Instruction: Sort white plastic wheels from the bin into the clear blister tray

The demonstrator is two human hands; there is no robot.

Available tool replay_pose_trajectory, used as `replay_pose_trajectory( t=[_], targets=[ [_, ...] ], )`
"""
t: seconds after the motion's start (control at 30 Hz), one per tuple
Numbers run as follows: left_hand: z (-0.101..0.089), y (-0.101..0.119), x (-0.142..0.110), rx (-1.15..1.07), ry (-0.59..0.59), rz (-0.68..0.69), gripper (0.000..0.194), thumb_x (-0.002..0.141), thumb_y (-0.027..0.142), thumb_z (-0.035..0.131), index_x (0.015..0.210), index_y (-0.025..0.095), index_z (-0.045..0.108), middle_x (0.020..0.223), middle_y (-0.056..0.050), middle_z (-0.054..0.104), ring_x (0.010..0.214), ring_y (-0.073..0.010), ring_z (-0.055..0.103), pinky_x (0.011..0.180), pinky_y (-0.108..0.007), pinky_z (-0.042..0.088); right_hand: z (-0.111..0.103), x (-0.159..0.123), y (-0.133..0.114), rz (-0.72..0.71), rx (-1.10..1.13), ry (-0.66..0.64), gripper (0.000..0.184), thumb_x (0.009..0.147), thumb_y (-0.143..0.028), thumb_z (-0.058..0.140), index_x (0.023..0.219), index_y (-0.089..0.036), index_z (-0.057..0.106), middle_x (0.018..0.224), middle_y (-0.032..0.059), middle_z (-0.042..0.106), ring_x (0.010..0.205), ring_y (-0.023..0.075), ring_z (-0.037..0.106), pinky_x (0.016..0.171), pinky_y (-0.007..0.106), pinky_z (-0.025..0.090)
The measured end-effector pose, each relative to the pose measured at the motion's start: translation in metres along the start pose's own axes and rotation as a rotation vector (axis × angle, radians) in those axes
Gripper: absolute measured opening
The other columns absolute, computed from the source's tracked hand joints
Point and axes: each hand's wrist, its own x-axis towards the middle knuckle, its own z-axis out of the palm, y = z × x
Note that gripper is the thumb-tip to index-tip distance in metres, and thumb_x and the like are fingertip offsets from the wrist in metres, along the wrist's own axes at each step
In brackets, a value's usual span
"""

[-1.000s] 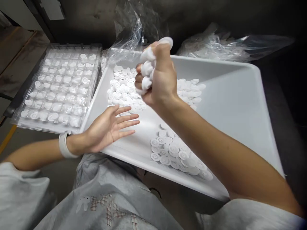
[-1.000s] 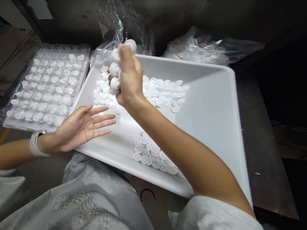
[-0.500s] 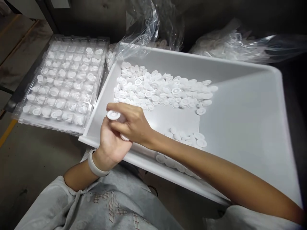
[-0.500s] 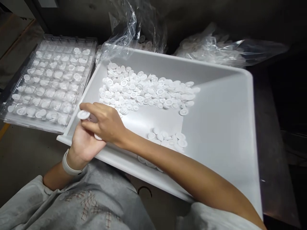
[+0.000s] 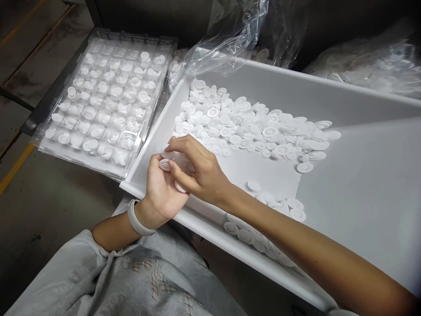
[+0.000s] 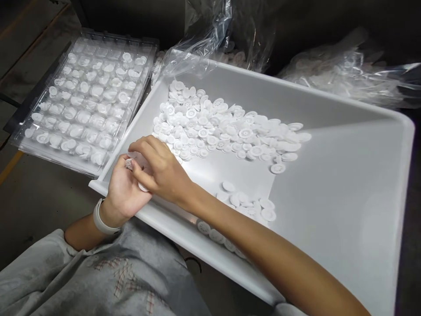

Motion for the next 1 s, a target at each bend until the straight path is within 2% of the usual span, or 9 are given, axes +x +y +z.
replay_pose_trajectory(
  t=[0.17, 0.27, 0.43, 0.53, 0.7, 0.8, 0.87, 1.0],
  targets=[
    [0.001, 0.002, -0.001, 0.034, -0.041, 0.012, 0.041, 0.086, 0.038, 0.02, 0.109, 0.024, 0.051, 0.111, 0.0, 0.063, 0.108, -0.0095, 0.061, 0.079, -0.018, 0.052, -0.003, -0.005, -0.003, -0.04, -0.031, 0.013, 0.024, 0.086, -0.017, 0.056, 0.108, -0.025, 0.052, 0.097, 0.0069, 0.061, 0.09, 0.0206, 0.061, 0.075, 0.037, 0.052],
    [-0.001, 0.0, -0.001, 0.062, -0.07, 0.023, 0.046, 0.086, 0.039, 0.019, 0.12, 0.026, 0.048, 0.122, 0.002, 0.06, 0.113, -0.009, 0.059, 0.08, -0.017, 0.052, -0.004, -0.007, -0.005, -0.066, -0.073, 0.013, 0.024, 0.085, -0.016, 0.056, 0.107, -0.024, 0.052, 0.098, 0.0088, 0.061, 0.09, 0.0223, 0.061, 0.072, 0.04, 0.051],
    [-0.005, -0.003, 0.0, 0.134, -0.13, 0.036, 0.053, 0.087, 0.041, 0.016, 0.135, 0.032, 0.036, 0.137, 0.005, 0.051, 0.113, -0.0112, 0.06, 0.088, -0.025, 0.053, -0.01, -0.01, -0.009, -0.136, -0.116, 0.009, 0.031, 0.08, -0.014, 0.058, 0.109, -0.023, 0.052, 0.104, 0.0127, 0.063, 0.099, 0.0267, 0.063, 0.076, 0.045, 0.051],
    [-0.004, -0.004, -0.002, 0.168, -0.166, 0.046, 0.056, 0.087, 0.041, 0.015, 0.14, 0.031, 0.032, 0.14, 0.004, 0.049, 0.115, -0.0123, 0.059, 0.094, -0.027, 0.053, -0.016, -0.01, -0.014, -0.137, -0.127, 0.021, 0.044, 0.078, -0.014, 0.058, 0.119, -0.026, 0.048, 0.109, 0.0127, 0.063, 0.104, 0.0277, 0.063, 0.08, 0.047, 0.051],
    [-0.003, -0.003, -0.005, 0.06, -0.202, 0.043, 0.055, 0.086, 0.04, 0.021, 0.138, 0.032, 0.036, 0.145, 0.005, 0.045, 0.11, -0.014, 0.062, 0.095, -0.032, 0.054, -0.032, -0.007, -0.022, -0.11, -0.051, 0.016, 0.057, 0.076, -0.012, 0.061, 0.129, -0.026, 0.043, 0.115, 0.0136, 0.06, 0.112, 0.0285, 0.058, 0.09, 0.048, 0.052],
    [-0.002, -0.003, -0.006, -0.036, -0.247, 0.003, 0.057, 0.085, 0.038, 0.024, 0.141, 0.032, 0.034, 0.142, 0.002, 0.049, 0.112, -0.017, 0.062, 0.099, -0.038, 0.053, -0.044, -0.004, -0.026, -0.075, -0.146, -0.017, 0.05, 0.079, -0.014, 0.061, 0.125, -0.025, 0.047, 0.118, 0.0151, 0.057, 0.115, 0.0306, 0.056, 0.091, 0.051, 0.05],
    [-0.002, -0.004, -0.006, -0.164, -0.301, -0.024, 0.057, 0.084, 0.035, 0.031, 0.141, 0.031, 0.036, 0.137, 0.001, 0.053, 0.118, -0.0181, 0.06, 0.102, -0.039, 0.051, -0.052, -0.002, -0.028, 0.001, -0.231, -0.082, 0.04, 0.083, -0.018, 0.059, 0.122, -0.025, 0.05, 0.12, 0.0154, 0.056, 0.118, 0.0305, 0.054, 0.093, 0.052, 0.049],
    [-0.002, -0.005, -0.01, -0.352, -0.318, -0.048, 0.053, 0.083, 0.028, 0.041, 0.136, 0.028, 0.046, 0.131, -0.001, 0.058, 0.128, -0.0202, 0.053, 0.108, -0.041, 0.047, -0.062, 0.001, -0.032, 0.171, -0.239, -0.235, 0.028, 0.088, -0.024, 0.055, 0.116, -0.02, 0.057, 0.12, 0.014, 0.056, 0.117, 0.0262, 0.055, 0.092, 0.046, 0.051]
  ],
)
